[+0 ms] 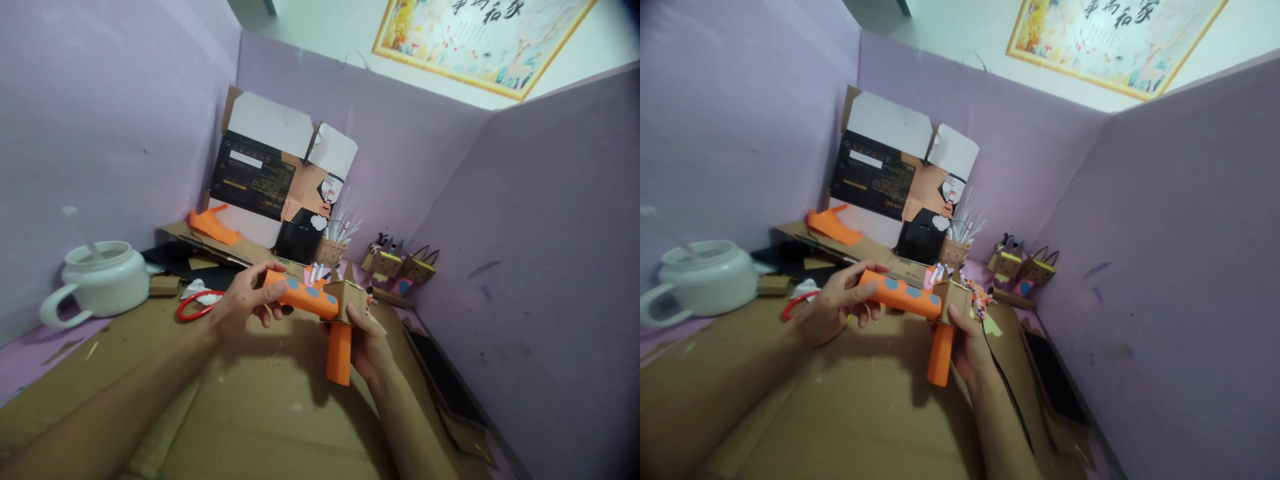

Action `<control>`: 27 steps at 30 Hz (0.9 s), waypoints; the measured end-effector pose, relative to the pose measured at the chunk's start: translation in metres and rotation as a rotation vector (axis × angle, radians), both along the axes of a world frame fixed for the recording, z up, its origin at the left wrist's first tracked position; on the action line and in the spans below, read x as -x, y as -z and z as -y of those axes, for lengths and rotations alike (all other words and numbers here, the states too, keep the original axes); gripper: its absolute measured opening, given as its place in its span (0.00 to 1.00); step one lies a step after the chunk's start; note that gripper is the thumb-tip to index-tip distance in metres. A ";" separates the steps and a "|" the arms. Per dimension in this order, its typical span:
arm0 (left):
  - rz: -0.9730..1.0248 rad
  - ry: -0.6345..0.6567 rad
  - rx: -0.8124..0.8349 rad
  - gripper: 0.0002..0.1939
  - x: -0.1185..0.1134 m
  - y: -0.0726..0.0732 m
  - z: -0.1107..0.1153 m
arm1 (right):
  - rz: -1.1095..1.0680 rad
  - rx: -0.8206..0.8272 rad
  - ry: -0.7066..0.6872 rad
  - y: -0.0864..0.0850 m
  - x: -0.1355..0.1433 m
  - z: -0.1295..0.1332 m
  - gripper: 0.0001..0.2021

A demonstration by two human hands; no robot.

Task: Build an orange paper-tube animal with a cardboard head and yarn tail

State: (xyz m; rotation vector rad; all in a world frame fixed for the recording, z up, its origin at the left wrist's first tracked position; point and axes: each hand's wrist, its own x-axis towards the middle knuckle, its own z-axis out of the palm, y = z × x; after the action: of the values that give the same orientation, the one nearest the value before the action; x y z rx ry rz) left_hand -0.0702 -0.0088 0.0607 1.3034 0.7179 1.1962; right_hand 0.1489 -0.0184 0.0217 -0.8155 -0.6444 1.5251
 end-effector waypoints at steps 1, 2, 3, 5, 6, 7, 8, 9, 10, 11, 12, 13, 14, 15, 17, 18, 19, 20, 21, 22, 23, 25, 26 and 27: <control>-0.019 -0.021 -0.025 0.26 0.000 0.000 0.000 | -0.017 0.041 -0.014 0.001 0.001 0.000 0.11; -0.034 -0.045 -0.049 0.27 0.000 -0.001 0.001 | -0.033 0.079 -0.030 0.002 0.003 -0.001 0.10; -0.048 -0.070 -0.071 0.27 -0.001 -0.001 0.001 | -0.048 0.117 -0.050 0.003 0.005 -0.001 0.09; -0.069 -0.121 -0.113 0.29 -0.001 -0.001 0.002 | -0.072 0.189 -0.099 0.004 0.008 0.000 0.09; -0.074 -0.143 -0.132 0.30 -0.001 -0.001 0.002 | -0.082 0.214 -0.122 0.005 0.010 0.000 0.10; -0.070 -0.158 -0.148 0.30 -0.001 0.000 0.002 | -0.092 0.229 -0.146 0.006 0.011 0.000 0.10; -0.057 -0.164 -0.163 0.31 -0.001 0.000 0.002 | -0.106 0.238 -0.171 0.007 0.012 0.001 0.11; -0.031 -0.163 -0.178 0.33 -0.001 0.001 0.002 | -0.124 0.242 -0.200 0.007 0.013 0.001 0.13; 0.003 -0.151 -0.193 0.34 -0.001 0.002 0.001 | -0.149 0.243 -0.228 0.008 0.014 0.001 0.14; 0.033 -0.132 -0.203 0.35 -0.001 0.004 0.000 | -0.178 0.241 -0.257 0.008 0.014 0.001 0.16; 0.052 -0.108 -0.207 0.36 -0.002 0.005 -0.001 | -0.209 0.238 -0.286 0.008 0.014 0.001 0.18; 0.055 -0.084 -0.204 0.37 -0.004 0.007 -0.002 | -0.238 0.236 -0.312 0.008 0.014 0.002 0.21; 0.042 -0.060 -0.193 0.38 -0.005 0.009 -0.002 | -0.263 0.235 -0.330 0.008 0.014 0.002 0.23; 0.020 -0.039 -0.176 0.39 -0.007 0.010 -0.003 | -0.286 0.236 -0.335 0.007 0.014 0.002 0.25; -0.028 -0.009 -0.147 0.39 -0.012 0.013 -0.003 | -0.330 0.242 -0.333 0.006 0.015 0.003 0.27; -0.044 -0.006 -0.140 0.39 -0.014 0.015 -0.003 | -0.350 0.247 -0.336 0.005 0.015 0.003 0.28; -0.056 -0.015 -0.138 0.38 -0.015 0.016 -0.002 | -0.370 0.251 -0.347 0.004 0.015 0.004 0.29; -0.064 -0.033 -0.140 0.36 -0.017 0.018 -0.002 | -0.387 0.256 -0.366 0.004 0.015 0.004 0.29; -0.075 -0.063 -0.147 0.34 -0.018 0.019 -0.002 | -0.400 0.261 -0.391 0.003 0.015 0.004 0.30; -0.088 -0.099 -0.155 0.33 -0.018 0.020 -0.002 | -0.409 0.265 -0.412 0.004 0.015 0.005 0.30; -0.104 -0.135 -0.164 0.31 -0.019 0.022 -0.001 | -0.417 0.262 -0.418 0.005 0.016 0.005 0.30; -0.148 -0.192 -0.187 0.29 -0.019 0.025 -0.001 | -0.420 0.240 -0.399 0.007 0.017 0.005 0.30; -0.181 -0.212 -0.208 0.27 -0.020 0.026 -0.001 | -0.413 0.226 -0.382 0.008 0.018 0.006 0.29; -0.223 -0.230 -0.235 0.25 -0.020 0.027 0.000 | -0.403 0.211 -0.366 0.010 0.019 0.006 0.28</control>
State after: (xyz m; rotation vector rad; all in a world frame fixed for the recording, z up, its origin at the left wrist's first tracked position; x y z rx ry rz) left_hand -0.0500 -0.0089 0.0342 1.6002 0.9286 1.3639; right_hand 0.1299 -0.0243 0.0121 -0.5350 -0.3457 2.0483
